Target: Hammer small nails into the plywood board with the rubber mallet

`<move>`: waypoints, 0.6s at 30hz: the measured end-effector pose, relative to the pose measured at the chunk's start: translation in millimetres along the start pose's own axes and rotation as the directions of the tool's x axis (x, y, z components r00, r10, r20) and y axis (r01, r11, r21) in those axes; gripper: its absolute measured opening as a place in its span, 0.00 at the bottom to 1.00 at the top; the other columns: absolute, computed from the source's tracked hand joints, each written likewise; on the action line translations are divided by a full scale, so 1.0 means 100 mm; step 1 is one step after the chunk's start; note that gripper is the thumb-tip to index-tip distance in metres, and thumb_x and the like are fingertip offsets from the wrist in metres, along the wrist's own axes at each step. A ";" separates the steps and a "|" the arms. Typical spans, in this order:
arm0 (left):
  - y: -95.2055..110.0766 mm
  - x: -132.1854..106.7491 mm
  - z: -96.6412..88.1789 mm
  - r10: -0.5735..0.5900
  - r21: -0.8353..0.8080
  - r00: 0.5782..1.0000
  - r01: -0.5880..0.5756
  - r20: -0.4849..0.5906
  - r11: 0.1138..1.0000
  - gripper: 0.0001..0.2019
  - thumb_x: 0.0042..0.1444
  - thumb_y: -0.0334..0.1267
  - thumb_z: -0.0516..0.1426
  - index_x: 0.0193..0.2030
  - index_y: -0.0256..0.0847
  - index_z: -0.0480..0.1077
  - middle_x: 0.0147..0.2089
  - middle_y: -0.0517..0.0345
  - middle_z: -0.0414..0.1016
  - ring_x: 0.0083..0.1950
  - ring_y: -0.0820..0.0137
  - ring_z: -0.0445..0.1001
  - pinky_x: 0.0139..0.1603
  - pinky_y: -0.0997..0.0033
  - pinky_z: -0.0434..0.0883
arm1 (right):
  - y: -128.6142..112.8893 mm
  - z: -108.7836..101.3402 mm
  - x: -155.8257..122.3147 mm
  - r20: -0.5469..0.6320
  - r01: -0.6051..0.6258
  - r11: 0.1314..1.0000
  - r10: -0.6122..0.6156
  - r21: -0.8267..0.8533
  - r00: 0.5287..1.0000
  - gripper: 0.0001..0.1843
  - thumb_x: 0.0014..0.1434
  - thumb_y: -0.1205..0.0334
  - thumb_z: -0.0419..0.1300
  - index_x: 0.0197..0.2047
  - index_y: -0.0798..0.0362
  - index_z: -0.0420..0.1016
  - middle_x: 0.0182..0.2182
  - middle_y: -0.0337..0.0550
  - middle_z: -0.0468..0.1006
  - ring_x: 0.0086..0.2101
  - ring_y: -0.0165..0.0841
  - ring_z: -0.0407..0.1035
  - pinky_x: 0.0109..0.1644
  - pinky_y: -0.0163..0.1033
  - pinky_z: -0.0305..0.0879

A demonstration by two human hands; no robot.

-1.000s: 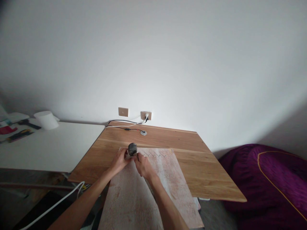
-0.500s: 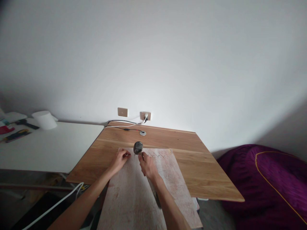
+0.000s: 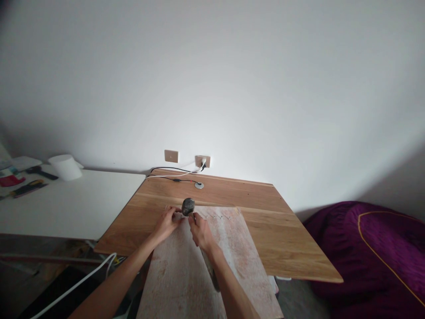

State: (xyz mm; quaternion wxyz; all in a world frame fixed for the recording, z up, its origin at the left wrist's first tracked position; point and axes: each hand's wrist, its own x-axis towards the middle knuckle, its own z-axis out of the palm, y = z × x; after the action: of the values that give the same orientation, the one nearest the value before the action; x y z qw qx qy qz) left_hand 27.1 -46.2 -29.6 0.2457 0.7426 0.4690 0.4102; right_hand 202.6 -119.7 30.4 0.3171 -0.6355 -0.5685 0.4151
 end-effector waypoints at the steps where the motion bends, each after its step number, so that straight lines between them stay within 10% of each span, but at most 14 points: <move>1: 0.00 0.01 -0.01 -0.009 -0.004 1.000 0.009 0.015 1.000 0.08 0.55 0.37 0.66 0.41 0.40 0.79 0.42 0.52 0.77 0.39 0.63 0.76 0.44 0.62 0.73 | 0.01 -0.02 0.00 -0.018 -0.005 1.000 0.005 0.006 1.000 0.13 0.72 0.51 0.46 0.41 0.49 0.65 0.21 0.27 0.65 0.14 0.24 0.62 0.15 0.29 0.54; 10: -0.04 0.06 0.00 0.011 -0.052 0.998 -0.008 0.070 0.999 0.06 0.59 0.31 0.61 0.36 0.41 0.82 0.36 0.53 0.78 0.40 0.64 0.77 0.45 0.63 0.73 | 0.02 -0.05 0.02 -0.049 0.002 1.000 -0.001 0.022 0.999 0.15 0.72 0.48 0.48 0.41 0.49 0.65 0.22 0.28 0.65 0.13 0.23 0.61 0.15 0.27 0.52; 18: -0.09 -0.02 0.06 0.000 -0.031 0.999 -0.001 -0.038 1.000 0.23 0.48 0.35 0.69 0.52 0.39 0.76 0.46 0.51 0.75 0.39 0.64 0.76 0.45 0.61 0.76 | -0.03 0.02 0.03 0.053 0.043 0.999 -0.042 -0.008 0.998 0.14 0.72 0.50 0.49 0.39 0.49 0.66 0.22 0.28 0.66 0.14 0.23 0.61 0.16 0.28 0.53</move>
State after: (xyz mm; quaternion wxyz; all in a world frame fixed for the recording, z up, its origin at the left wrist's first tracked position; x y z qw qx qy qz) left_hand 26.8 -43.8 -40.2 0.2480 0.7308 0.4671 0.4315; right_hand 199.2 -116.0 31.5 0.3079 -0.6135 -0.5919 0.4225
